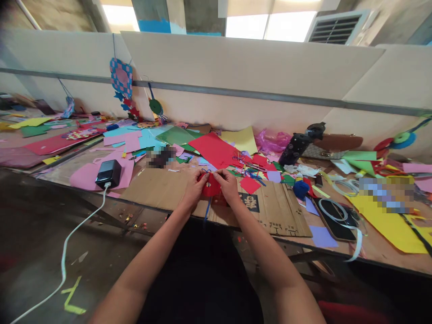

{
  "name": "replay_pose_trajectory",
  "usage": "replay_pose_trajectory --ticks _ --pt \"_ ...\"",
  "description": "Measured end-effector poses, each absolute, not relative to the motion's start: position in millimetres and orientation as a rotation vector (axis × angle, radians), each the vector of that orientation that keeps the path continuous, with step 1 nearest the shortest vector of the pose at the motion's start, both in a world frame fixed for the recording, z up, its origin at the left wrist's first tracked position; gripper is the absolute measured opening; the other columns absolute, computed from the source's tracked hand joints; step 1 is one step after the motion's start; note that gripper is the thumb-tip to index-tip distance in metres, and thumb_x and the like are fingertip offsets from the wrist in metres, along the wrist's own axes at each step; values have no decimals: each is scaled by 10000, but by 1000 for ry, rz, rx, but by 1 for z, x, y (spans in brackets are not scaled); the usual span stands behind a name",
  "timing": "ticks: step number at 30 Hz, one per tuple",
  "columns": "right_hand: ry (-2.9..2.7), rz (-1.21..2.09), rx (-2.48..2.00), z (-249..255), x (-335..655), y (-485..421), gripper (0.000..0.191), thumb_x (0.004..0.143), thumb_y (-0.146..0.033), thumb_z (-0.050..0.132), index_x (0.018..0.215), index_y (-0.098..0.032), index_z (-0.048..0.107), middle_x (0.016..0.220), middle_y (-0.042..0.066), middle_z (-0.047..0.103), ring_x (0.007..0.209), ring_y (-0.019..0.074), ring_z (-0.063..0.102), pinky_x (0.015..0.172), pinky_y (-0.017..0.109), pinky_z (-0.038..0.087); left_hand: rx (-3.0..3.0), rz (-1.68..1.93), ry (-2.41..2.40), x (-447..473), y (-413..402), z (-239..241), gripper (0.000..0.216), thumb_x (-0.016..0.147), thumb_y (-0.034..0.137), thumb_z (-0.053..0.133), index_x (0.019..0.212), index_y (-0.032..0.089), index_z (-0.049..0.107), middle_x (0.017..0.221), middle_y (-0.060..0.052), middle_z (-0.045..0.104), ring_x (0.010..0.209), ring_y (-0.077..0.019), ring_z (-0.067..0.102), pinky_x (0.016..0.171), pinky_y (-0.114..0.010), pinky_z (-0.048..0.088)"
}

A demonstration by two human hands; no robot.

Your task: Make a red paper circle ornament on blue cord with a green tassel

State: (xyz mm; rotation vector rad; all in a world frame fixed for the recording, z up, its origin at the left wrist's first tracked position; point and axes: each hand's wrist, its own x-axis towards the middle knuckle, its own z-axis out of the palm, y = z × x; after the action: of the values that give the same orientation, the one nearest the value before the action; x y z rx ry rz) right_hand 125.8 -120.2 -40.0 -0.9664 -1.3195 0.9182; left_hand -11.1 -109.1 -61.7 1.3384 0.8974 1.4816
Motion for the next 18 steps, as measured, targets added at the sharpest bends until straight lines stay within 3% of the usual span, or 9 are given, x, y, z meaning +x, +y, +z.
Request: replay_pose_trajectory --ticks 18 --pt "-1372 823 -1017 -42 121 -122 279 804 -477 594 749 -203 581 702 -11 564 681 165 489 656 283 392 1443 1506 953 -10 -113 -55 303 826 490 635 815 199 555 769 2 561 733 -157 510 712 -279 427"
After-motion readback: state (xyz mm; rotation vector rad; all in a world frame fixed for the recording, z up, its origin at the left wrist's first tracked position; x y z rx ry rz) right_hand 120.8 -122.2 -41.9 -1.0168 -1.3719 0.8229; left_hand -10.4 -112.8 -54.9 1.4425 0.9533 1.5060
